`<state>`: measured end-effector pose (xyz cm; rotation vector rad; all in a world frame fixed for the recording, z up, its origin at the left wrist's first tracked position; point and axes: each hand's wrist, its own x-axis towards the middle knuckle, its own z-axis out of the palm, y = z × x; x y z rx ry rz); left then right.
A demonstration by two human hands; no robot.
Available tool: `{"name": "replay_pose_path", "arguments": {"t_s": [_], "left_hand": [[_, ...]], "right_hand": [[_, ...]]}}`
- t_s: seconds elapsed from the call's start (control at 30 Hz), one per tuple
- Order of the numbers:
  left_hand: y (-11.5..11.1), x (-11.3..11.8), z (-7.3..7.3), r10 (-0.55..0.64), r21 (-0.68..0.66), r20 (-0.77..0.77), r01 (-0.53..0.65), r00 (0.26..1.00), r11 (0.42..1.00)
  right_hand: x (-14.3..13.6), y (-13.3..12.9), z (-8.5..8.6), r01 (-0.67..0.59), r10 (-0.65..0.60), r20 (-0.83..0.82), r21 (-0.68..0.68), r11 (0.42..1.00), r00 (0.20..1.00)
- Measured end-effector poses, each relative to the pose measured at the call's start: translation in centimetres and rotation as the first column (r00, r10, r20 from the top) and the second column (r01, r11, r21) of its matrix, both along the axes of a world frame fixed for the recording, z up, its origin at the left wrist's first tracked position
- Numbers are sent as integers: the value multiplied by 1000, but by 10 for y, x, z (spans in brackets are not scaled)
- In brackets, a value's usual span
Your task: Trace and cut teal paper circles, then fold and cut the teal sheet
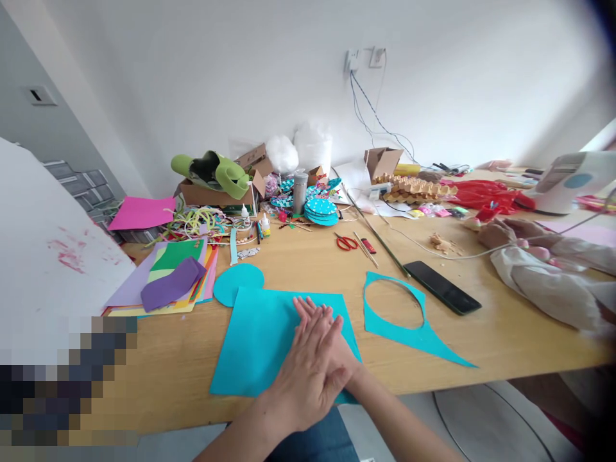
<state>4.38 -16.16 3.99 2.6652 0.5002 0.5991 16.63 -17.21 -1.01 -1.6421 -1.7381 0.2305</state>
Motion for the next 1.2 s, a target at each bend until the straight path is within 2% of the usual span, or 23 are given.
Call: {"name": "replay_pose_path", "arguments": {"t_s": [0.03,0.07,0.1,0.17,0.27,0.37,0.43,0.6,0.77,0.83,0.9,1.0,1.03,1.1,1.13,1.2], "left_hand": [[-3,-8,-1,21,28,-16,-20,1000,999],[-7,-16,-3,44,57,-31,-42,999,997],[-11,-22,-7,62,84,-52,-58,997,995],[-19,-29,-17,85,123,-117,-71,990,990],[-28,-29,-36,119,170,-202,-85,972,982],[-31,-21,-46,159,193,-225,-116,961,974],[-29,-18,-43,174,172,-227,-136,958,976],[-29,-19,-27,152,105,-196,-134,969,985],[-25,-23,-15,169,126,-26,-164,985,978],[-17,-24,-5,185,127,83,-195,979,973],[-5,-28,12,226,77,207,-246,952,966],[18,-41,48,376,-156,313,-344,872,926],[25,-47,61,446,-274,328,-369,833,888],[36,-57,86,554,-544,380,-305,741,782],[41,-61,96,596,-663,417,-218,686,716],[46,-67,110,662,-837,433,0,611,547]], "right_hand": [[11,-3,6,-32,32,-44,-16,999,999],[21,-6,13,-61,52,-201,-37,997,978],[31,-9,20,-37,19,-343,-46,998,939],[46,-17,35,116,-116,-530,-34,993,840],[67,-32,48,314,-238,-664,-5,949,708],[81,-53,50,384,-303,-711,-50,922,635],[84,-67,49,402,-337,-717,-87,912,610],[80,-94,52,427,-371,-760,-137,894,533],[71,-104,56,427,-346,-809,-132,895,475],[68,-106,57,427,-327,-825,-117,897,461],[65,-106,57,436,-312,-838,-100,894,448],[60,-101,61,439,-309,-839,-95,894,448],[58,-97,64,427,-308,-833,-96,899,459],[53,-85,75,375,-271,-826,-79,924,495],[49,-78,83,325,-228,-826,-58,944,515],[42,-64,102,187,-111,-838,-11,982,535]]}}
